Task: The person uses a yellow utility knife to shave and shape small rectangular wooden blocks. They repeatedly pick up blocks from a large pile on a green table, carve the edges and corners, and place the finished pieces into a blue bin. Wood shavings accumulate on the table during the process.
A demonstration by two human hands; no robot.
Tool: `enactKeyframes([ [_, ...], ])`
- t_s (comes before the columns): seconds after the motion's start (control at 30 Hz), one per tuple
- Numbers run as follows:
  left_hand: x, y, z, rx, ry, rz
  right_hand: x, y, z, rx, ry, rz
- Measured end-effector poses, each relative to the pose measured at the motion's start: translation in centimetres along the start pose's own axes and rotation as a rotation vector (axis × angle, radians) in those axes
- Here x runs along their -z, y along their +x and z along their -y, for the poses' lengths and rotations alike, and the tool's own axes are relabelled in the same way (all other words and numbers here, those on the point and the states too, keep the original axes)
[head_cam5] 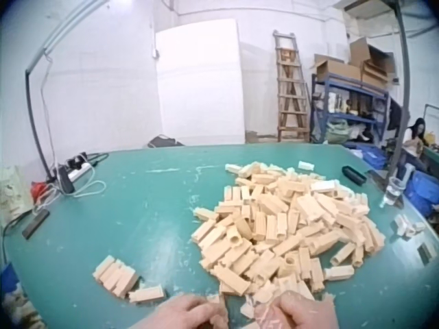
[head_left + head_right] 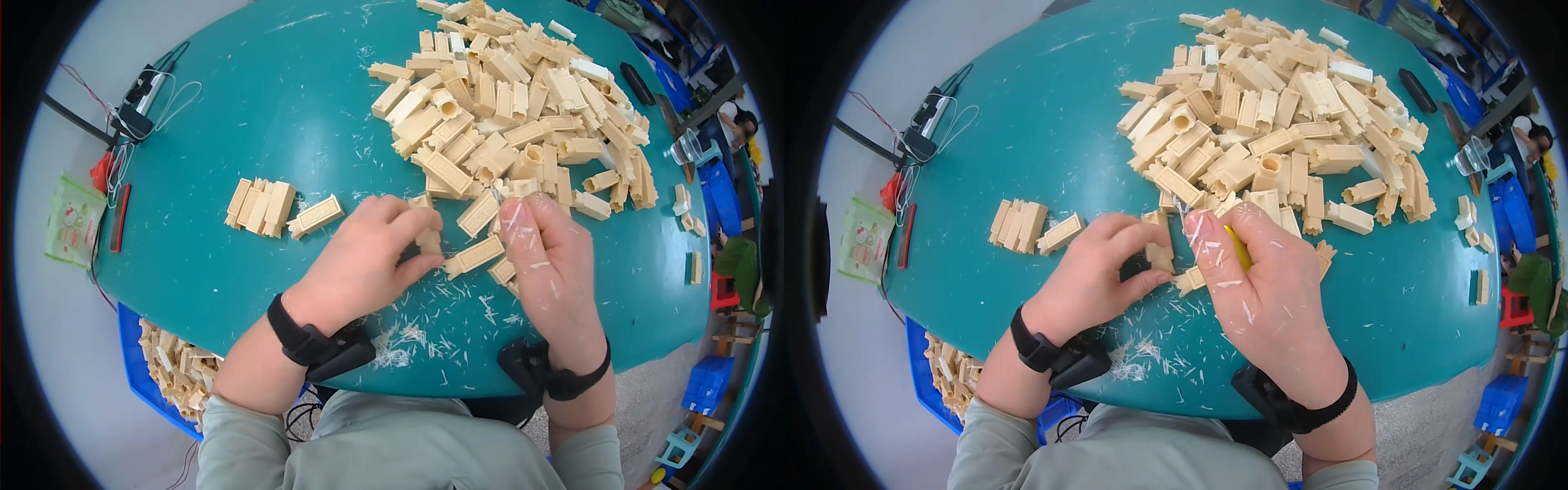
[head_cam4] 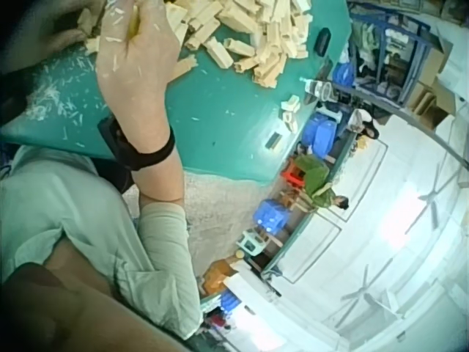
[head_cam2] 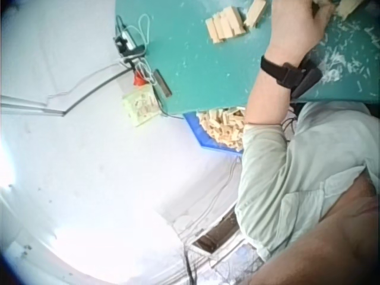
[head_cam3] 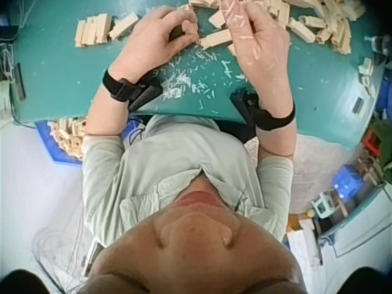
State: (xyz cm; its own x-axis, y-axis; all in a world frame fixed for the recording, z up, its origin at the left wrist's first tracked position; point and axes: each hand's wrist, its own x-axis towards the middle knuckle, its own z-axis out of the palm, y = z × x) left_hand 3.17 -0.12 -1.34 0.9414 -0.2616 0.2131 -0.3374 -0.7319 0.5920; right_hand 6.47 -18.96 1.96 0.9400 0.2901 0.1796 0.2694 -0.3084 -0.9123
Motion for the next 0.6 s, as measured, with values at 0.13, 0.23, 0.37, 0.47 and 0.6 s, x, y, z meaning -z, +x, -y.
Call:
enactKeyframes([
  [0.13, 0.4, -0.5, 0.4, 0.245, -0.251, -0.018, 0.1, 0.1, -0.1, -0.036, 0.010, 0.048],
  [0.23, 0.5, -0.9, -0.2, 0.225, -0.715, -0.119, 0.1, 0.0, 0.2, -0.051, 0.004, 0.090],
  [0.37, 1.2, -1.6, -1.7, 0.099, -0.964, -0.096, -0.2, -0.4, 0.0, -0.005, 0.055, 0.158],
  [0.47, 1.2, -2.0, -1.8, 0.049, -0.955, -0.073, -0.4, -0.6, 0.3, 0.027, 0.095, 0.211],
  [0.6, 1.2, -2.2, -1.4, -0.044, -0.804, -0.113, -0.6, -0.9, 0.1, 0.113, 0.117, 0.250],
])
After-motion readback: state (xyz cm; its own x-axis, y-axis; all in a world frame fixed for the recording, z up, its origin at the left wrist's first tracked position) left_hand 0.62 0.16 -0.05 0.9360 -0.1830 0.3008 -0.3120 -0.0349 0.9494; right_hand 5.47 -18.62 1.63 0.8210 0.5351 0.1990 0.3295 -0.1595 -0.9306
